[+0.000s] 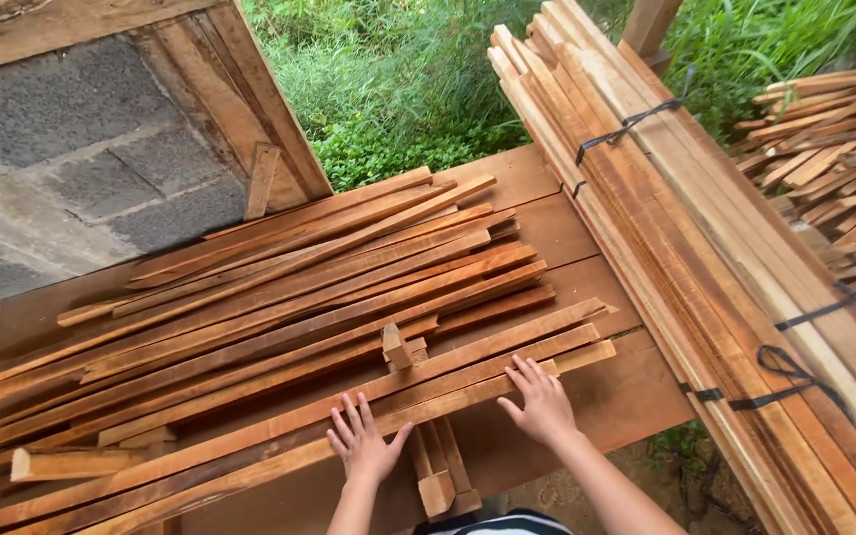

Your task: Sorting and arranging thin wooden strips on a workbench in a workshop.

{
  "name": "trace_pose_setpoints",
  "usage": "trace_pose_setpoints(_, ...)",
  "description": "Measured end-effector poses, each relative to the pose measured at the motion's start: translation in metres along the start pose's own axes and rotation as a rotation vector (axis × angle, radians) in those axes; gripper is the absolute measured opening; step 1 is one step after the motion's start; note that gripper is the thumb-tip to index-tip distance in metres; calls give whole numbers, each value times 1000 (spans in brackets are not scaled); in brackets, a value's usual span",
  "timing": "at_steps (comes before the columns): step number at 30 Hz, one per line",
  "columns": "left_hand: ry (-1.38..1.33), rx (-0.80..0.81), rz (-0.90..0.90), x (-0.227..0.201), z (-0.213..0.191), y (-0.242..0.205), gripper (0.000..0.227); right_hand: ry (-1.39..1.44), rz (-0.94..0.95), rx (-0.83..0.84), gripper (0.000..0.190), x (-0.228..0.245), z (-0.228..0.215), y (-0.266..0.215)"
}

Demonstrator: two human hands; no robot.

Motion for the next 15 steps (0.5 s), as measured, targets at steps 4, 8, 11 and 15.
trace_pose_setpoints(4,48,54,45,3,2,-1,121,-8,-9,45,71,-2,-8,-12)
trace_pose_setpoints(8,44,-25,40,9,10,12,125,291,-33,-144,55,-6,-18,-15)
trace_pose_setpoints(11,65,-32,42,21,15,7,129,338,-55,-218,52,-2,-13,-23)
trace_pose_setpoints(15,130,-124,-40,23,13,14,134,410,-75,-229,47,-10,-22,-19)
Point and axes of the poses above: each hand's wrist, its own y-axis towards the middle knuckle, its own z-axis out of the palm, x = y × z, the point moved 5 cm from there along y, towards the middle knuckle, and after that the axes turned 8 degrees about -y, right-handed, at the moved point
